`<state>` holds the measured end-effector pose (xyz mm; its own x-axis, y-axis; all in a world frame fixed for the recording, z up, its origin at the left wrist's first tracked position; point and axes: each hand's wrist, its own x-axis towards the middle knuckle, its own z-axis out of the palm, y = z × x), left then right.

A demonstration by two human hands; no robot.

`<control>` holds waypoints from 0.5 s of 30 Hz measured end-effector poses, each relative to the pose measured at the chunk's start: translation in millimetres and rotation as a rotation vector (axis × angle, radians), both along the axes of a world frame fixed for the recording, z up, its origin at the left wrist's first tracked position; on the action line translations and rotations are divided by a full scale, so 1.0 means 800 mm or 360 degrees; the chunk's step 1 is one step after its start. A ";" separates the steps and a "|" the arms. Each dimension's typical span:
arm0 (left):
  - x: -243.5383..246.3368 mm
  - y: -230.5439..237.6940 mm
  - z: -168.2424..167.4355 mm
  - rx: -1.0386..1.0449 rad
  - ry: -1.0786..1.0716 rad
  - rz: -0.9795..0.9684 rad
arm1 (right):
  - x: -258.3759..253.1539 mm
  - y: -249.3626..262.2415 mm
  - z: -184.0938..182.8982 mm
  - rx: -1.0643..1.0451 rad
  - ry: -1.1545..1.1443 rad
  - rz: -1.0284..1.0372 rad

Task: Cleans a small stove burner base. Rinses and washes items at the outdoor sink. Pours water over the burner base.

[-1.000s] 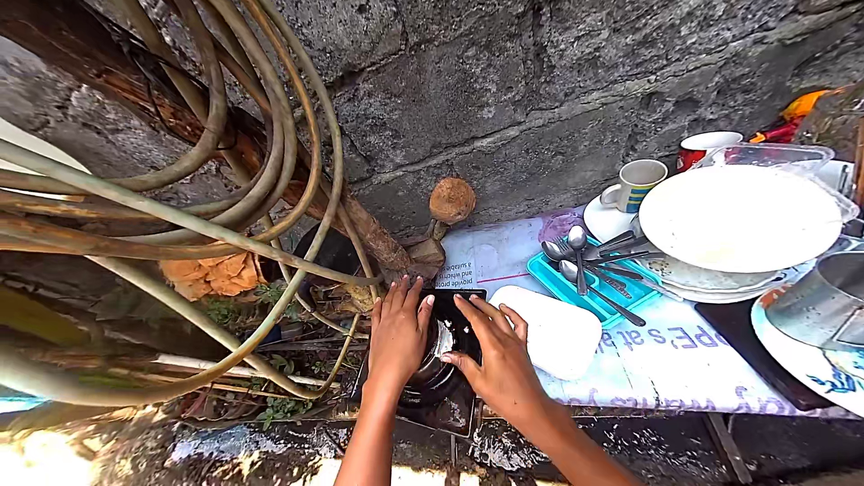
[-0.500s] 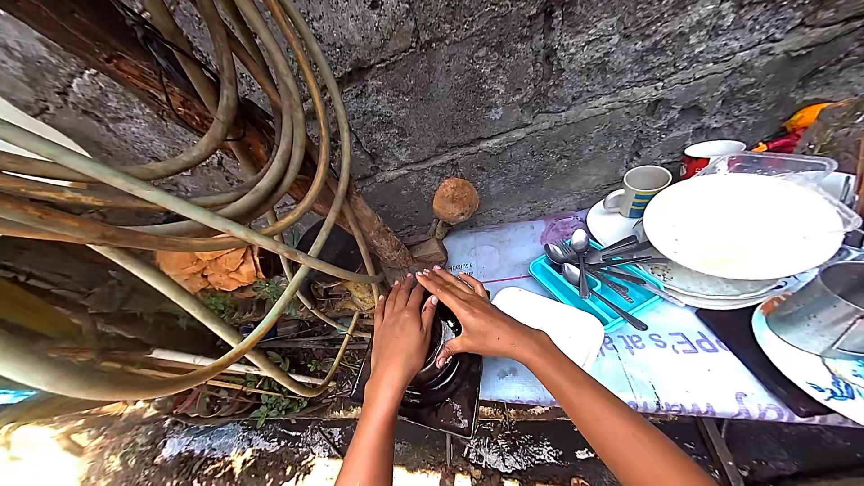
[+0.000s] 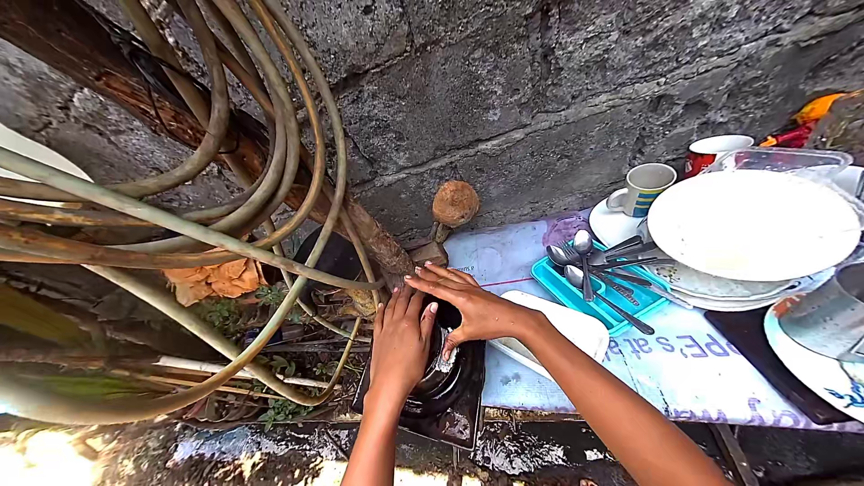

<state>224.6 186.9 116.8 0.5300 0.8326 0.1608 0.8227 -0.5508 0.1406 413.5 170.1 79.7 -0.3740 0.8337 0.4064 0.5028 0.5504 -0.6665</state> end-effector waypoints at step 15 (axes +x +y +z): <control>-0.002 0.003 -0.004 0.0017 -0.0033 -0.0008 | -0.009 -0.069 -0.024 -0.0096 0.0577 -0.0510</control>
<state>223.0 189.1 113.8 0.5307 0.8281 0.1807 0.8168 -0.5566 0.1516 406.4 114.8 60.2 0.0622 0.9099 0.4102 0.3700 0.3607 -0.8562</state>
